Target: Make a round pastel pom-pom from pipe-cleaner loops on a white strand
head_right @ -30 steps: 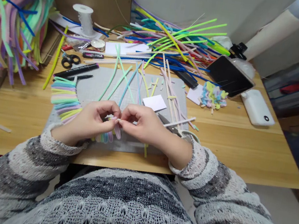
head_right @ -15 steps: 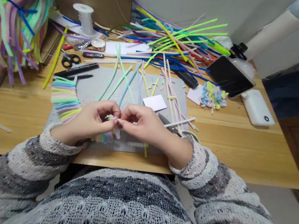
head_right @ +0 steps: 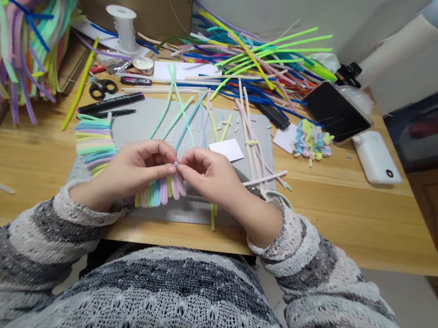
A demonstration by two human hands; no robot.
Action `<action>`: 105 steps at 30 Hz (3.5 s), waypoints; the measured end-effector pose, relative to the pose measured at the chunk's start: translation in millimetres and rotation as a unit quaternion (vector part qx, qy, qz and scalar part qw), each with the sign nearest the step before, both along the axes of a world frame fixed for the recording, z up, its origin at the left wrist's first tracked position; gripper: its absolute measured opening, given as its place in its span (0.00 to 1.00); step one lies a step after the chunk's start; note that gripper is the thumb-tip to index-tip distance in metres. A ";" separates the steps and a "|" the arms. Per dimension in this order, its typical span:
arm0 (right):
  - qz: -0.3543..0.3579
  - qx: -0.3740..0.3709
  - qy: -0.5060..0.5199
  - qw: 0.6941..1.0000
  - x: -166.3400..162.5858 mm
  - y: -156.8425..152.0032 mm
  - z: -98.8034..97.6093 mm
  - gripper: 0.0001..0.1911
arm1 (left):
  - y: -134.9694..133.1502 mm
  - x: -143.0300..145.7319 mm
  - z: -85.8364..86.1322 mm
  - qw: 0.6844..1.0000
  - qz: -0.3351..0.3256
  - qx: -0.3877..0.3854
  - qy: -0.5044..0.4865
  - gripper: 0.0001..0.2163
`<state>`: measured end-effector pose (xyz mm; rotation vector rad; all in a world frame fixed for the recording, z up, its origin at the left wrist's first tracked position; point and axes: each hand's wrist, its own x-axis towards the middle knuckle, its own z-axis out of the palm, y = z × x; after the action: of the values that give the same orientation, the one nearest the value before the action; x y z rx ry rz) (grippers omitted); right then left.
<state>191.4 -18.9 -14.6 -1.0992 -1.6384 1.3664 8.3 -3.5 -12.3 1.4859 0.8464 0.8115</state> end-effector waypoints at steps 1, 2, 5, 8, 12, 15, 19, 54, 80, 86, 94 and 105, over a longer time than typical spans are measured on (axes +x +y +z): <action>-0.002 0.000 -0.004 1.000 -0.2 -0.3 0.2 0.09 | 0.3 0.0 -0.1 1.000 0.003 -0.010 0.001 0.08; -0.004 -0.001 -0.006 1.000 -0.4 -0.6 0.4 0.09 | 0.5 0.0 -0.2 1.000 0.006 -0.018 0.001 0.09; -0.020 0.000 -0.021 1.000 -1.3 -1.8 1.1 0.09 | 1.0 0.0 -0.9 1.000 0.015 -0.014 0.004 0.09; -0.028 0.004 -0.022 0.999 -2.5 -2.3 1.7 0.10 | 1.1 -0.6 -1.4 1.000 0.016 0.011 0.001 0.09; -0.021 -0.007 0.022 1.000 -2.6 -2.2 1.7 0.11 | 0.3 -1.8 -0.8 1.000 -0.005 -0.013 -0.022 0.10; -0.028 -0.003 0.034 0.999 -2.0 -2.5 1.5 0.12 | -0.6 -1.6 -0.5 0.998 -0.017 -0.028 -0.044 0.09; -0.032 -0.001 0.045 0.998 -1.8 -3.2 2.3 0.13 | -1.4 -0.1 -1.7 0.998 -0.015 -0.038 -0.057 0.09; 0.003 -0.012 -0.002 1.000 1.7 -1.0 0.4 0.12 | -2.8 -4.0 2.3 0.995 0.000 0.019 0.098 0.11; 0.069 -0.083 -0.031 0.994 8.5 8.0 4.3 0.09 | 6.7 -17.5 10.7 0.959 -0.041 0.134 0.246 0.08; 0.104 -0.076 -0.040 0.991 8.4 7.2 1.9 0.13 | 7.4 -17.5 10.3 0.965 -0.056 0.130 0.219 0.10; 0.127 -0.119 -0.017 0.985 8.6 8.9 -0.1 0.13 | 7.2 -15.1 7.1 0.969 -0.050 0.125 0.206 0.07; 0.089 -0.105 -0.026 0.990 8.5 6.9 2.1 0.10 | 7.3 -14.3 10.1 0.980 -0.046 0.025 0.189 0.10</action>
<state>199.9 -12.0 -12.5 -1.1372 -1.6927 1.6709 -6.0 3.8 -2.2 1.7422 1.0334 0.4885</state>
